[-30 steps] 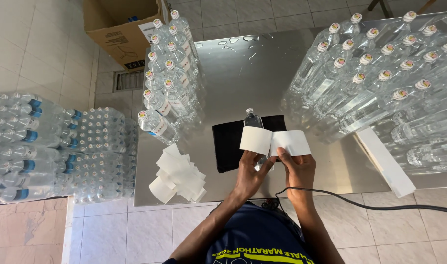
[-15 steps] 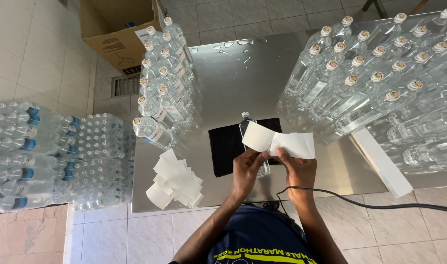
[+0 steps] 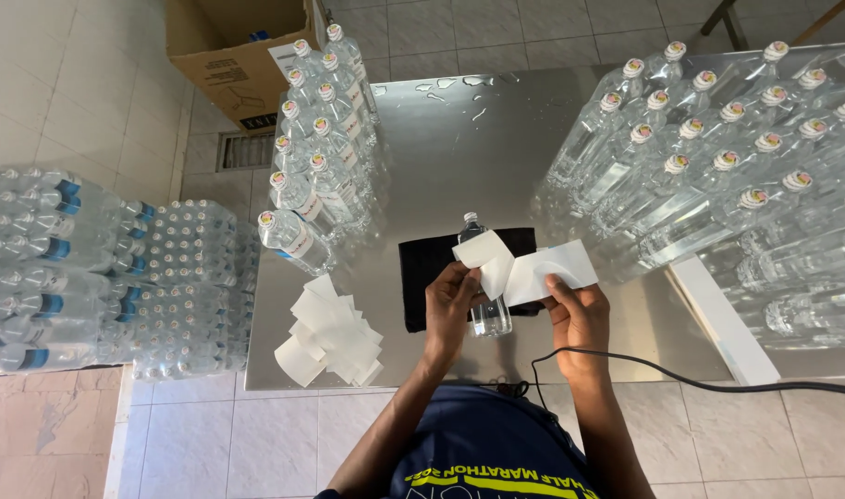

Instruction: Manually applying labels to plastic water bottles on a production table

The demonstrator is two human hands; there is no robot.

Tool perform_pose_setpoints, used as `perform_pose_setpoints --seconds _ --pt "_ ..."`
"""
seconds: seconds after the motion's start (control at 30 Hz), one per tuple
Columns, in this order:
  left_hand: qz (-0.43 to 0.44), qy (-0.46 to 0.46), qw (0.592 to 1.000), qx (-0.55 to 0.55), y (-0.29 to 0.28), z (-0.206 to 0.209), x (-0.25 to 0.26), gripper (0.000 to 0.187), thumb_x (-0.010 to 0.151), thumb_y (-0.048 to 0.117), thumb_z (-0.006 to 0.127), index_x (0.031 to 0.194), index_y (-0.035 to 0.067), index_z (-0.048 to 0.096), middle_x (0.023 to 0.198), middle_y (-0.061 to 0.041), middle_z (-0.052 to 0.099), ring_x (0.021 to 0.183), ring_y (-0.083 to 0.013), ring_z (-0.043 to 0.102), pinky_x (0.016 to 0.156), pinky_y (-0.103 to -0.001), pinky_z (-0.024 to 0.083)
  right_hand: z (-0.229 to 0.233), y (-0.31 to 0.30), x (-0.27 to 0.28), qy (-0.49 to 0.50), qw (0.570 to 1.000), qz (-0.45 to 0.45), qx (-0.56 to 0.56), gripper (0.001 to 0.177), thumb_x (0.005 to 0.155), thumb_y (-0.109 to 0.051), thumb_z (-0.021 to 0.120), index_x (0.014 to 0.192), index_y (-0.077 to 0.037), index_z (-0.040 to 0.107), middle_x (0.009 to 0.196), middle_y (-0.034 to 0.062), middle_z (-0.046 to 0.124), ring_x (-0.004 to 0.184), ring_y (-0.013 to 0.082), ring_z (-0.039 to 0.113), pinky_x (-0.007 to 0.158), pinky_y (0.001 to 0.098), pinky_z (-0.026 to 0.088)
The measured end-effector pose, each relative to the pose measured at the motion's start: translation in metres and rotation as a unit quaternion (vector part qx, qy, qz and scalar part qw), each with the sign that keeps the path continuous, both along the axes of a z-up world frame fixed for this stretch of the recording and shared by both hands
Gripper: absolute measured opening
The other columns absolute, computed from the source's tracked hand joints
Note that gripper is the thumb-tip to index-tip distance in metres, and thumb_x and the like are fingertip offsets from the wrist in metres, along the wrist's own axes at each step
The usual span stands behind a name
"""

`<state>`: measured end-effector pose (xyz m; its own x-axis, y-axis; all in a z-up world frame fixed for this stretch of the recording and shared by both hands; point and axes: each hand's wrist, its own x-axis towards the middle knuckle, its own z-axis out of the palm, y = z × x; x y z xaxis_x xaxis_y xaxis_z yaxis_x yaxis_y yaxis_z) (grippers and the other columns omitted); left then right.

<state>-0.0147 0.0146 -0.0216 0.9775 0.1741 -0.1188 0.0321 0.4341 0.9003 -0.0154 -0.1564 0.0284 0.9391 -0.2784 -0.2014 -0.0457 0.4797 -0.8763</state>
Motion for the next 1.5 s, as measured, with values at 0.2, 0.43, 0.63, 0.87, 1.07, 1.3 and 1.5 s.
perform_pose_setpoints --seconds 0.2,0.43,0.63,0.87,1.07,1.3,1.5 --pt "0.061 -0.010 0.998 -0.009 0.039 0.020 -0.005 0.027 0.114 0.015 0.060 0.129 -0.005 0.069 0.101 -0.013 0.071 0.092 -0.0191 0.074 0.081 -0.038 0.069 0.006 -0.013 0.009 -0.004 1.000 -0.004 -0.009 0.026 0.098 -0.009 0.078 0.122 -0.007 0.070 0.110 0.0023 0.073 0.104 0.0150 0.076 0.101 0.0339 0.067" --pt "0.180 0.025 0.982 0.050 0.103 0.006 -0.045 0.041 0.105 0.031 0.066 0.134 0.003 0.062 0.106 -0.005 0.069 0.092 -0.0121 0.065 0.076 -0.030 0.059 0.006 -0.032 0.019 0.013 0.997 0.067 -0.044 0.041 0.096 -0.015 0.076 0.136 -0.011 0.067 0.127 0.0024 0.073 0.121 0.0176 0.071 0.101 0.0289 0.060" --pt "0.146 -0.107 0.946 0.270 0.159 -0.058 -0.105 0.007 0.112 0.004 0.059 0.107 0.001 0.062 0.090 -0.004 0.061 0.085 -0.0149 0.065 0.078 -0.031 0.062 0.002 -0.024 0.026 0.015 0.992 0.107 -0.070 0.044 0.096 -0.016 0.075 0.139 -0.011 0.066 0.130 0.0020 0.070 0.130 0.0223 0.069 0.110 0.0359 0.060" --pt "0.221 0.205 0.930 0.212 0.184 -0.183 -0.127 0.021 0.103 0.015 0.062 0.113 -0.003 0.068 0.088 -0.011 0.072 0.059 -0.0219 0.072 0.051 -0.035 0.059 -0.013 -0.026 0.037 0.010 0.989 0.094 -0.116 0.040 0.098 -0.013 0.073 0.137 -0.009 0.065 0.129 0.0053 0.071 0.125 0.0214 0.069 0.105 0.0387 0.061" --pt "0.190 0.276 0.897 0.290 0.193 -0.209 -0.126 0.045 0.106 0.014 0.063 0.150 0.002 0.057 0.110 -0.021 0.076 0.052 -0.0202 0.068 0.052 -0.035 0.055 -0.006 -0.037 0.044 -0.123 0.917 0.057 -0.375 0.057 0.099 0.003 0.075 0.150 0.004 0.050 0.132 0.0189 0.058 0.113 0.0281 0.063 0.099 0.0391 0.057" --pt "0.164 0.238 0.754 0.589 0.165 -0.091 -0.123 0.043 0.104 0.005 0.067 0.147 0.003 0.063 0.137 -0.026 0.062 0.110 -0.0460 0.070 0.079 -0.053 0.067 -0.025 -0.038 0.052 -0.179 0.688 0.012 -0.703 0.052 0.098 0.006 0.075 0.144 0.010 0.050 0.110 0.0176 0.053 0.079 0.0382 0.072 0.060 0.0507 0.067" --pt "-0.003 -0.070 0.995 -0.077 0.038 0.056 -0.047 0.067 0.101 0.014 0.072 0.162 0.003 0.046 0.162 -0.025 0.055 0.154 -0.0385 0.047 0.121 -0.061 0.045 0.007 0.022 0.033 -0.337 0.440 0.084 -0.828 0.046 0.097 -0.004 0.065 0.142 -0.010 0.061 0.132 0.0168 0.058 0.091 0.0273 0.073 0.068 0.0402 0.060"
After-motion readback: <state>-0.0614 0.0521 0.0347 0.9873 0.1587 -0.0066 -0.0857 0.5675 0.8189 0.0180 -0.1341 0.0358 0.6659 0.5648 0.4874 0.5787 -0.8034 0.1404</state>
